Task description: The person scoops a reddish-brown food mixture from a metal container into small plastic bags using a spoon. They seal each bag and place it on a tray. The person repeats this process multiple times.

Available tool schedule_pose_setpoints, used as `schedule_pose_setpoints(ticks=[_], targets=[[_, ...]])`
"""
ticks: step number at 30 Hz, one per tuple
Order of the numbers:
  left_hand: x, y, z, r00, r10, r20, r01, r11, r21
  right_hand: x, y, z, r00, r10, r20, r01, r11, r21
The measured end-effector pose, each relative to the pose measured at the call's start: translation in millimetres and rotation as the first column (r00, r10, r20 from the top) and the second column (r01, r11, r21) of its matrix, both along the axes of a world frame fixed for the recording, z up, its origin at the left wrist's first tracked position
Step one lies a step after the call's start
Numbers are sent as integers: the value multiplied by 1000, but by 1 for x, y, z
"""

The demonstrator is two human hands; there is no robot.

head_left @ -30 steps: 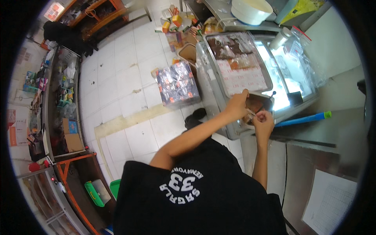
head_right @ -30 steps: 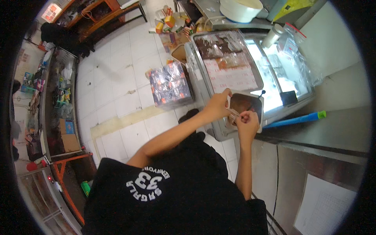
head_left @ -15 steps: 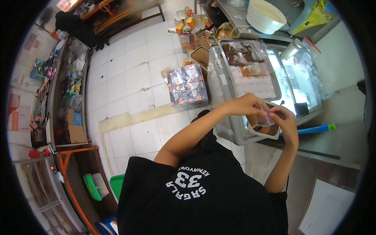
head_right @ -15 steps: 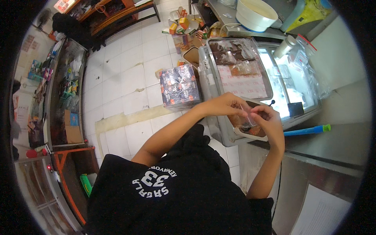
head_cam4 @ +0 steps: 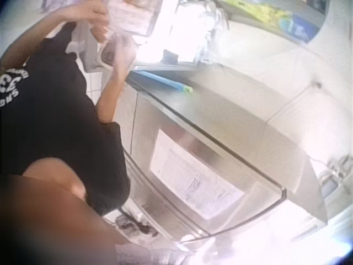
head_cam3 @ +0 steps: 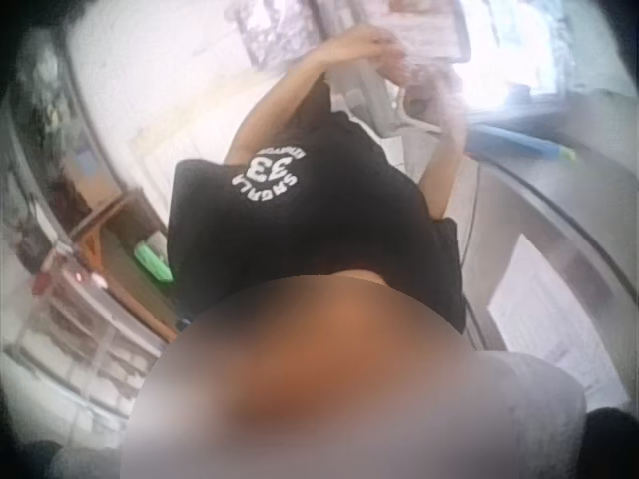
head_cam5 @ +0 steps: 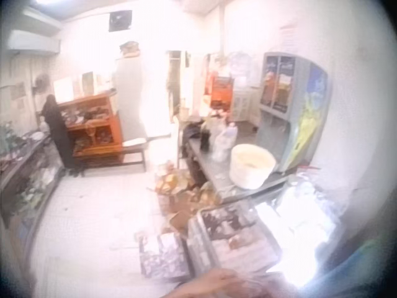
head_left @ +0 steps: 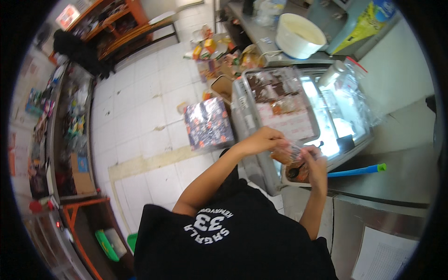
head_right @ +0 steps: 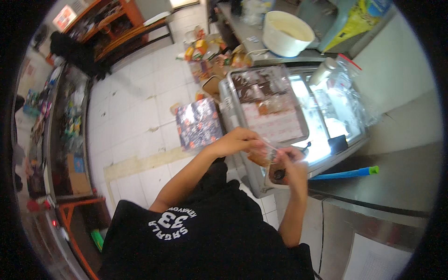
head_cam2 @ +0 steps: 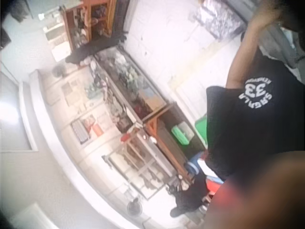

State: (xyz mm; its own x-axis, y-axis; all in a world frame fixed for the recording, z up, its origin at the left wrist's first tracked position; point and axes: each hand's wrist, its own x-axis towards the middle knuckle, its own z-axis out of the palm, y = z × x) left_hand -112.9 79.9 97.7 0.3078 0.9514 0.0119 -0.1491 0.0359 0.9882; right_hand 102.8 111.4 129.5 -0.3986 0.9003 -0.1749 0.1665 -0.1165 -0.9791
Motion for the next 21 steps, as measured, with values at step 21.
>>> schedule_pose_setpoints(ticks=[21], targets=[[-64,92,6,911,15,-411,35,993,113,-105,81,-19,986,48,159,-85,968,236]])
